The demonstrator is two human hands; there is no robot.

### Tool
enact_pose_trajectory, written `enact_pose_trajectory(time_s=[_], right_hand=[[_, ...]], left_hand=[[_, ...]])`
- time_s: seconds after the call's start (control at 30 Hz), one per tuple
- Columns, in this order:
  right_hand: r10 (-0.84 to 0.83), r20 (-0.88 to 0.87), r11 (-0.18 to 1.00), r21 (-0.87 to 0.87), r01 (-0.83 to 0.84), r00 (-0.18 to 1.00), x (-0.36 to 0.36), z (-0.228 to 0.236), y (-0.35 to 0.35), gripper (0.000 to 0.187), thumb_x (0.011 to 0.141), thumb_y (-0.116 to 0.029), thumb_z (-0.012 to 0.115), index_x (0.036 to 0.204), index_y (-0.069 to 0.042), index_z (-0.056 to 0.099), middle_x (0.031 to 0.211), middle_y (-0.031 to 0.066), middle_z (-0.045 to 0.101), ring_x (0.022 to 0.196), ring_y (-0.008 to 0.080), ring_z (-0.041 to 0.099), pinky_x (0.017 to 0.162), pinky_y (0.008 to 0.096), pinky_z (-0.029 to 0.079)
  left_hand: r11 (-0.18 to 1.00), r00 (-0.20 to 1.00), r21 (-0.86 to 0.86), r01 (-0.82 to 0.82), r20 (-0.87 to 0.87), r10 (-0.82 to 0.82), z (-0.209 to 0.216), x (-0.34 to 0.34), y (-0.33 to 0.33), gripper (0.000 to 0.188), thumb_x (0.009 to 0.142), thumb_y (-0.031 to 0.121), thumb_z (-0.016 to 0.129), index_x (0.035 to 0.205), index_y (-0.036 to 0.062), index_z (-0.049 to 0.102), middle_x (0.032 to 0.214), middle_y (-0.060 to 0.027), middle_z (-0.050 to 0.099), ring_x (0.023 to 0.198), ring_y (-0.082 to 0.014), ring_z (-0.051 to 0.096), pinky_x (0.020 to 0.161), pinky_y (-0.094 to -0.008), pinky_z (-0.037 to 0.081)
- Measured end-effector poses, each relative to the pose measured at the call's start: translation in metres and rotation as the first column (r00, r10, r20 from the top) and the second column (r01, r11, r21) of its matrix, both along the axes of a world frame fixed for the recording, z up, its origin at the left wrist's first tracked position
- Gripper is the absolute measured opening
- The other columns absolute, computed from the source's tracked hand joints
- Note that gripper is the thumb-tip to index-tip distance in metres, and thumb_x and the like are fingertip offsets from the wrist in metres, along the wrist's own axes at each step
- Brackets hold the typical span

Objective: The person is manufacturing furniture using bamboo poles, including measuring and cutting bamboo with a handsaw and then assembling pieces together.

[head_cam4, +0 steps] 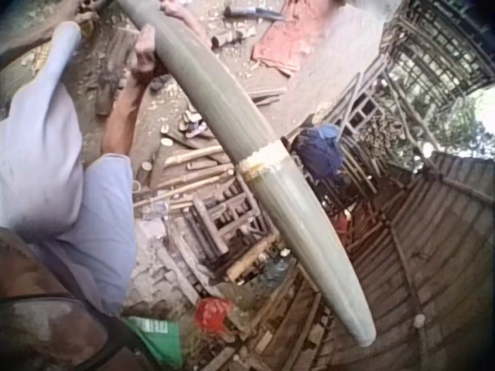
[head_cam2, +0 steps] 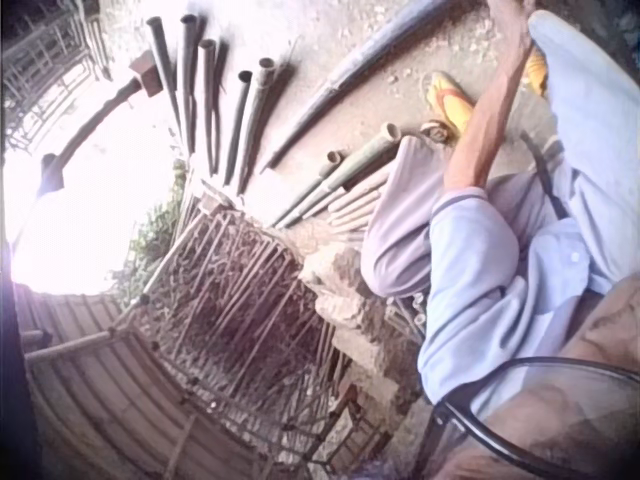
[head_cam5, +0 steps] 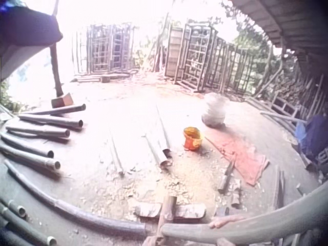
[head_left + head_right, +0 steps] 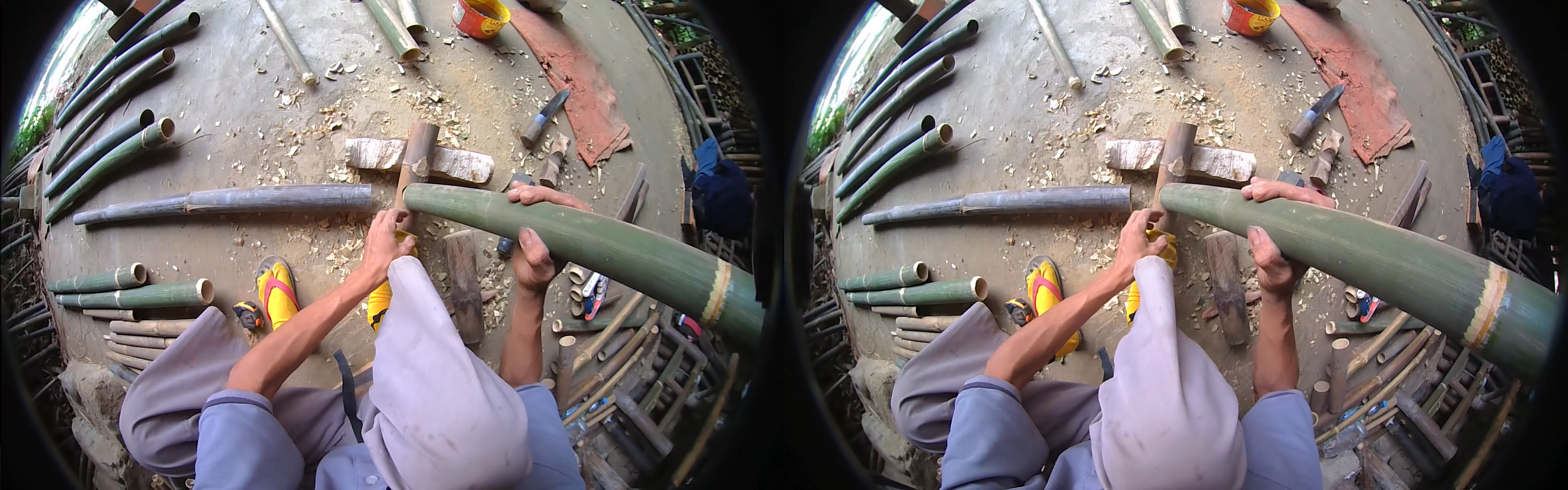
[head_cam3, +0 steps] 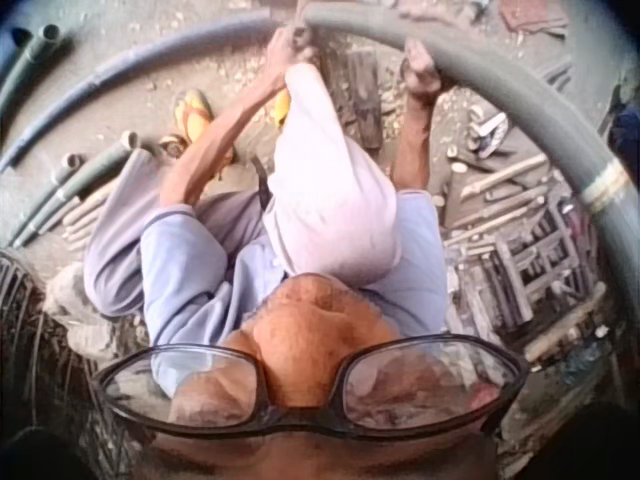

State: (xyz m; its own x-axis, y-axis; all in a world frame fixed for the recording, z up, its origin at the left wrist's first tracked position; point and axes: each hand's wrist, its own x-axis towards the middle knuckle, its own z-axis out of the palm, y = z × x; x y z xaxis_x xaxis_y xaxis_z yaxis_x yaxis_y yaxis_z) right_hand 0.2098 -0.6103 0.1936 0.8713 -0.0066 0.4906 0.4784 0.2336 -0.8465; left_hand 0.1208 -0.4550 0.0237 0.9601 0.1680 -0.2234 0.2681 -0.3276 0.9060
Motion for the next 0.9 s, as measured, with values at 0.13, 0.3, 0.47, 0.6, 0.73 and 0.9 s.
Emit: enact_pose_trajectory(time_s=[0.13,0.3,0.47,0.6,0.73,0.9], right_hand=[[0.032,0.029,0.986,-0.167,-0.027,0.999,-0.001,0.002,-0.012,0.047,0.06,-0.003,0.061,0.103,0.004,0.043,0.092,0.0173,0.059,0.082,0.0248,0.062,0.087,0.0421,0.049],[-0.053,-0.025,0.966,-0.256,0.045,0.998,0.0,0.023,-0.013,0.042,0.062,-0.004,0.062,0.101,0.005,0.049,0.088,0.0159,0.057,0.076,0.0228,0.059,0.076,0.0367,0.049],[-0.233,-0.22,0.699,-0.715,0.006,0.947,-0.028,0.043,-0.07,0.038,0.063,-0.004,0.065,0.099,0.001,0.054,0.076,0.0092,0.057,0.068,0.0196,0.057,0.066,0.0324,0.047],[-0.303,-0.006,0.211,-0.976,0.061,0.953,-0.065,0.035,-0.098,0.044,0.058,-0.009,0.069,0.099,-0.008,0.055,0.081,0.0161,0.06,0.075,0.038,0.06,0.068,0.0428,0.046],[-0.23,0.126,-0.084,-0.99,0.11,0.965,-0.091,0.032,-0.125,0.043,0.055,-0.01,0.07,0.096,-0.008,0.056,0.084,0.0124,0.06,0.081,0.0329,0.059,0.072,0.0411,0.044],[-0.193,0.106,-0.166,-0.983,0.074,0.975,-0.108,0.029,-0.142,0.042,0.055,-0.01,0.07,0.095,-0.008,0.056,0.083,0.0113,0.059,0.082,0.0313,0.058,0.071,0.0402,0.044]], left_hand=[[0.997,0.992,0.071,-0.007,0.127,-0.002,0.008,-0.004,-0.014,0.045,0.071,0.004,0.066,0.114,0.0015,0.053,0.107,-0.0163,0.055,0.099,-0.0299,0.056,0.087,-0.0371,0.046],[0.985,0.973,-0.103,-0.135,0.174,0.151,0.034,0.014,0.002,0.035,0.073,0.006,0.062,0.107,0.0011,0.057,0.101,-0.0143,0.06,0.095,-0.0263,0.059,0.085,-0.0357,0.048],[0.693,0.952,-0.699,-0.176,0.058,0.3,0.075,0.048,0.049,0.043,0.083,0.024,0.062,0.122,0.0072,0.052,0.114,-0.0091,0.058,0.102,-0.017,0.056,0.088,-0.0327,0.046],[0.227,0.957,-0.966,0.126,0.179,0.229,0.116,0.049,0.055,0.065,0.085,0.041,0.06,0.137,0.0119,0.035,0.128,-0.013,0.048,0.118,-0.0235,0.047,0.097,-0.0448,0.042],[0.194,0.983,-0.973,-0.126,-0.096,0.159,0.11,0.039,0.033,0.055,0.085,0.032,0.062,0.128,0.0036,0.042,0.121,-0.0148,0.056,0.115,-0.0243,0.052,0.095,-0.0443,0.045],[0.159,0.953,-0.946,-0.283,-0.259,0.158,0.08,0.015,0.007,0.045,0.084,0.028,0.062,0.12,0.0022,0.05,0.113,-0.0104,0.06,0.106,-0.0209,0.056,0.092,-0.0443,0.044]])
